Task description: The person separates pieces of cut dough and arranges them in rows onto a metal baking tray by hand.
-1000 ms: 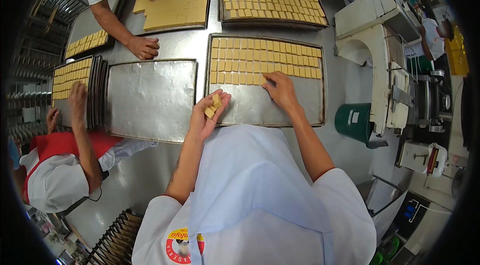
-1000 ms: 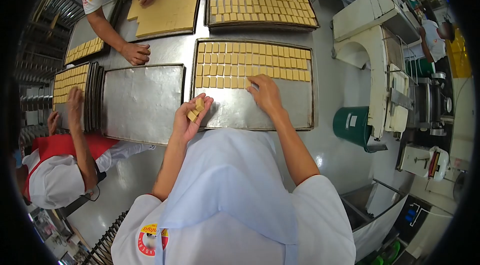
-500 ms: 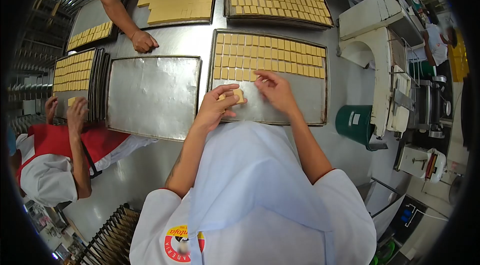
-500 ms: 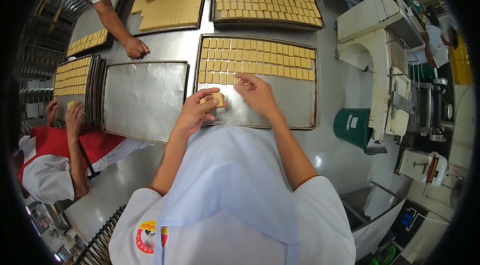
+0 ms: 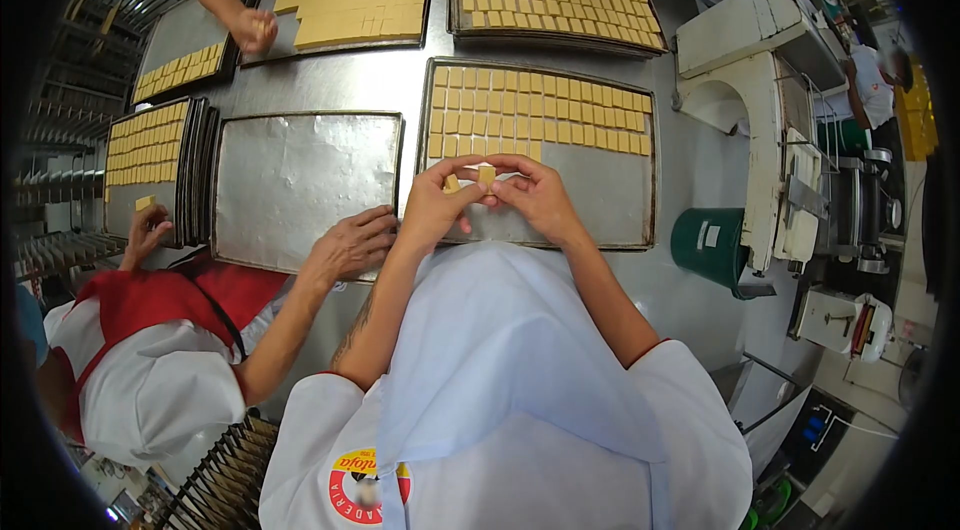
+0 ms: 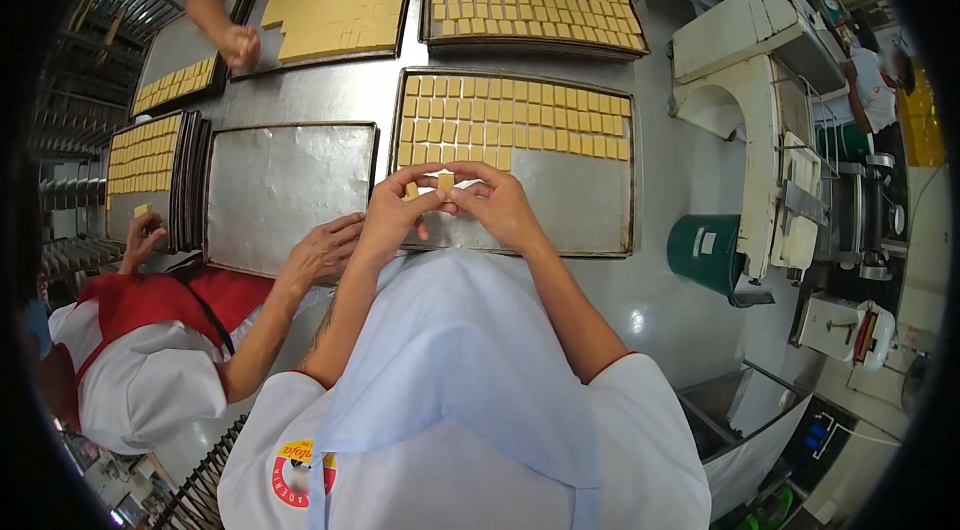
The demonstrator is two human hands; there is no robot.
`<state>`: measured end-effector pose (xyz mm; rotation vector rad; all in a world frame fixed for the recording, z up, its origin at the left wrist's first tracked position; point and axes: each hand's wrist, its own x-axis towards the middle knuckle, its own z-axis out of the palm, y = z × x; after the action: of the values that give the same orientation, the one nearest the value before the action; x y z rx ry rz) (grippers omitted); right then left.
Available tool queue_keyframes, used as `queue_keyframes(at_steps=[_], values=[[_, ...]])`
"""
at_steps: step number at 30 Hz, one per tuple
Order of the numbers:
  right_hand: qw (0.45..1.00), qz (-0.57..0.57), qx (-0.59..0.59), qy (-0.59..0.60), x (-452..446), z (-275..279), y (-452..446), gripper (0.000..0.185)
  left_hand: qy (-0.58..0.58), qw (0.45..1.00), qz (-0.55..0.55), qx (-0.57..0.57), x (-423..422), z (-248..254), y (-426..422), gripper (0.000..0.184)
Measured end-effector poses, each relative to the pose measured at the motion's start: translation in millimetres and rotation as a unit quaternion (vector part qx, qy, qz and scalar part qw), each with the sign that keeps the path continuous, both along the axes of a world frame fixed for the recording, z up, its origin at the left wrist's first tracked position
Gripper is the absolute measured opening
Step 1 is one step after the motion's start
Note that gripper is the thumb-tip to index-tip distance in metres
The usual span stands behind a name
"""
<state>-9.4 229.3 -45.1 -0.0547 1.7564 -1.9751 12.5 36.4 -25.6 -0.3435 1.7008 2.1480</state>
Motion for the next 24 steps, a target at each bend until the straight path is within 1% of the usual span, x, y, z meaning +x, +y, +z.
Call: queue_keyframes(at_steps=[4, 8, 10, 13, 18, 24], values=[[1.000, 0.001, 0.006, 0.000, 0.9, 1.8, -2.5, 0.034, 0.005, 0.999, 0.009, -0.042, -0.5, 0.8, 3.0, 0.050], [1.000, 0.006, -0.013, 0.000, 0.3, 2.5, -3.2, 0.035, 0.023, 0.998, -0.007, -0.063, -2.0, -8.4, 1.9, 0.048], [1.000, -0.010, -0.003, 0.015, 2.2, 7.3, -6.0, 0.036, 0.024, 0.998, -0.013, -0.055, -2.0, -5.5, 3.0, 0.046], [0.998, -0.021, 0.028, 0.046, 2.0, 0.0, -6.4, 0.038, 0.025, 0.999, -0.016, -0.042, -0.7, -10.3, 2.9, 0.043], [0.999, -0.028, 0.001, 0.041, 3.7, -2.6, -6.9, 0.039, 0.019, 1.000, -0.011, -0.017, -0.6, -14.4, 1.9, 0.042], [0.998, -0.045, -0.026, 0.028, 2.1, 4.5, -6.8, 0.040, -0.009, 1.000, 0.026, 0.010, -0.9, -5.4, 0.7, 0.026]])
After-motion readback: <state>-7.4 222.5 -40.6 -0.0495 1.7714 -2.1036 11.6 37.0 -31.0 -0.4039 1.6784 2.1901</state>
